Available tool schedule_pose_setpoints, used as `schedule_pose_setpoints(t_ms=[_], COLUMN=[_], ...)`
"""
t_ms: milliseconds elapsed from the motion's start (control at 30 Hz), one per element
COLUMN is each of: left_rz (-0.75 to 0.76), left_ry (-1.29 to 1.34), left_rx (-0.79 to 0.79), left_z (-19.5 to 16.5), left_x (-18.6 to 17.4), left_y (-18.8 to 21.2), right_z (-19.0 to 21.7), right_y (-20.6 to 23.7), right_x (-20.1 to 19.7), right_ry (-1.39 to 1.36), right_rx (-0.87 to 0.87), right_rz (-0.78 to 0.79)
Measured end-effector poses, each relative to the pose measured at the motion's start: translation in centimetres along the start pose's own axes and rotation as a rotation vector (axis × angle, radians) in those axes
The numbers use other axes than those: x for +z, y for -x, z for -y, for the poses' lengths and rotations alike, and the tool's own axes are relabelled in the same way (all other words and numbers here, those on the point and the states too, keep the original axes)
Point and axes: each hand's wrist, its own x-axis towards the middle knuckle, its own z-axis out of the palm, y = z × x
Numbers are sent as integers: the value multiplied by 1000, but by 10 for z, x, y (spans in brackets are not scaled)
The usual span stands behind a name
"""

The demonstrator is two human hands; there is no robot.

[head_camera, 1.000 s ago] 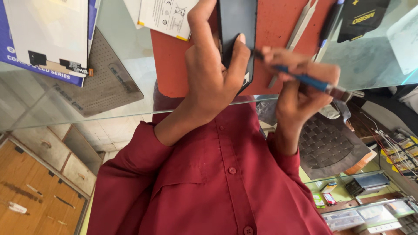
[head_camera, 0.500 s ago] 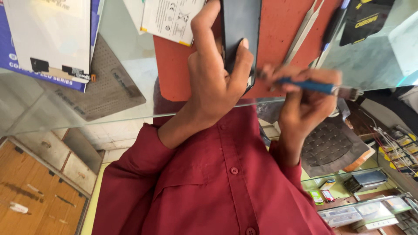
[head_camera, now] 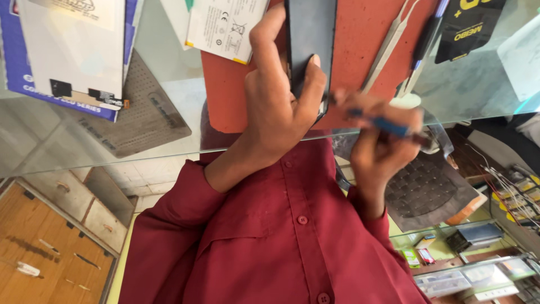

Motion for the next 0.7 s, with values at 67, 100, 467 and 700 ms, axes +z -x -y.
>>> schedule_pose_setpoints(t_ms=[67, 100, 467, 700], left_rz=[11, 18, 15, 54], left_ry=[-2, 7, -7, 34], left_rx=[-7, -15, 12, -155], left_z=[0, 0, -3, -5], left_x=[-1, -2, -2, -3], left_y=[1, 2, 1, 0], right_z=[-8, -14, -64, -80], right_y=[-24, -34, -21, -10], right_x=[10, 14, 0, -19], right_ry=[73, 135, 295, 162], right_rx=[-72, -131, -200, -149], right_rz=[-110, -186, -235, -134])
